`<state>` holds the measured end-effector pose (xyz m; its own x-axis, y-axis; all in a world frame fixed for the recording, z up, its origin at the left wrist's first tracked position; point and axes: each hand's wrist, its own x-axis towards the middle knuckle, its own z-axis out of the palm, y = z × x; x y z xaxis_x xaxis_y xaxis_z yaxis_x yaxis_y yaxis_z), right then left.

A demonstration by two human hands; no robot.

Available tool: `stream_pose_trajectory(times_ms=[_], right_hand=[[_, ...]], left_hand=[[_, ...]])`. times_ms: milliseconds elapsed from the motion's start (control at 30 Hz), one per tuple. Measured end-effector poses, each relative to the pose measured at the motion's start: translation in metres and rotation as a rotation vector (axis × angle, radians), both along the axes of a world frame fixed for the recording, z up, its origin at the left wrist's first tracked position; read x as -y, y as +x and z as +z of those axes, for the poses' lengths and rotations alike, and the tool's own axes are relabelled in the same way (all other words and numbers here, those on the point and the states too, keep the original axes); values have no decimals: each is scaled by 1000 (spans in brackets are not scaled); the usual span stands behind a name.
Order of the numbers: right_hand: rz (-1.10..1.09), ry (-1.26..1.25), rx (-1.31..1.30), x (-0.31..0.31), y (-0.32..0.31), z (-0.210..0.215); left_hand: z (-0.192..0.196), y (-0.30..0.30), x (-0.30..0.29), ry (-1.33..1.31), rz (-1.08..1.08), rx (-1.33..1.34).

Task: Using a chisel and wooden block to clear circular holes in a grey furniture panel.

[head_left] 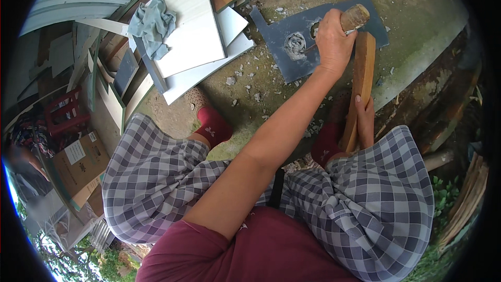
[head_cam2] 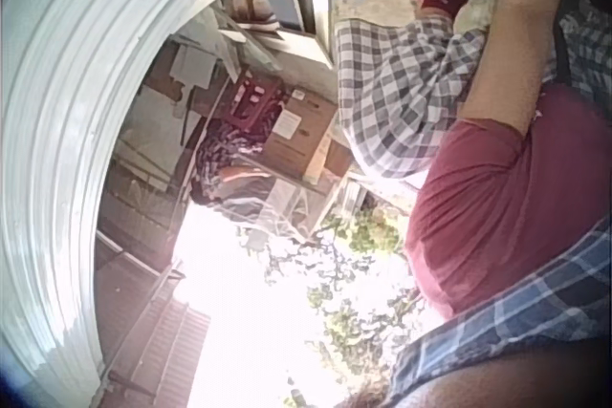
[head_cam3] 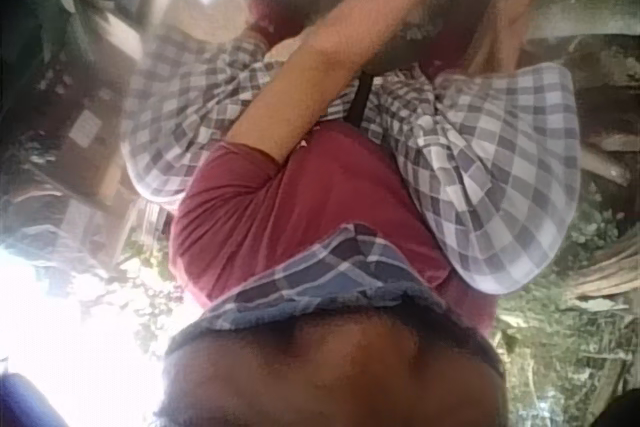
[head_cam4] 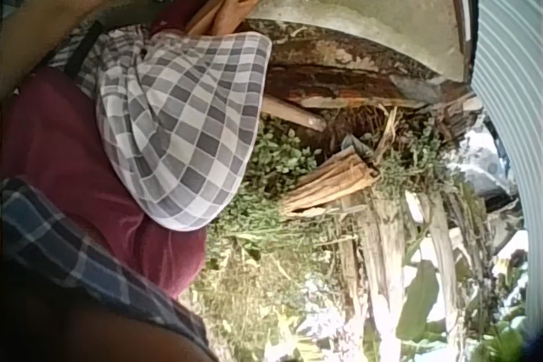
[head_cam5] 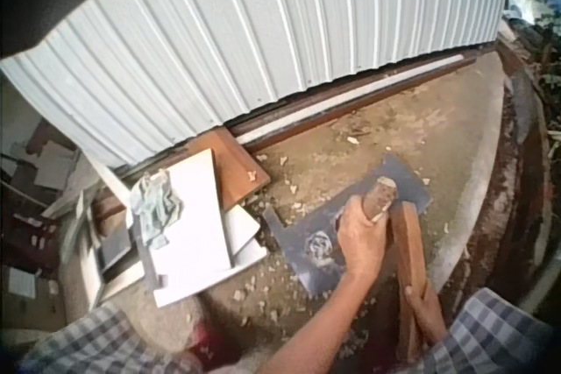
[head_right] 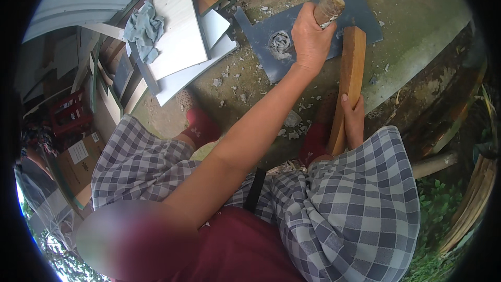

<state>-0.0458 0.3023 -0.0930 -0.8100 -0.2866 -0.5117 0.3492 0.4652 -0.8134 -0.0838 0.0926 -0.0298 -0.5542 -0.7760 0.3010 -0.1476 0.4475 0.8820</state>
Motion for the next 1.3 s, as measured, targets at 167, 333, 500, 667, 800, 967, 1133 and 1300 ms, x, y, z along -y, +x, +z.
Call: stream_pose_trajectory(times_ms=[167, 333, 500, 667, 800, 967, 1133, 1300], right_hand=[[73, 77, -107, 8, 1, 18], [92, 64, -241, 4, -22, 46], [-38, -300, -399, 14, -71, 128], [-140, -529, -658, 18, -95, 235], [52, -491, -662, 31, -89, 210], [259, 3, -313, 54, -59, 158], [109, -140, -161, 41, -67, 180], [35, -437, -454, 22, -92, 203]], left_hand=[[1, -5, -10, -13, 0, 35], [2, -6, -12, 14, 4, 40], [-5, 3, 0, 3, 16, 90], [1, -6, -6, 32, 13, 16], [1, 1, -3, 7, 32, 27], [-1, 4, -9, 25, 26, 13], [-6, 7, -14, -9, -14, 12], [-5, 9, -10, -12, -10, 41]])
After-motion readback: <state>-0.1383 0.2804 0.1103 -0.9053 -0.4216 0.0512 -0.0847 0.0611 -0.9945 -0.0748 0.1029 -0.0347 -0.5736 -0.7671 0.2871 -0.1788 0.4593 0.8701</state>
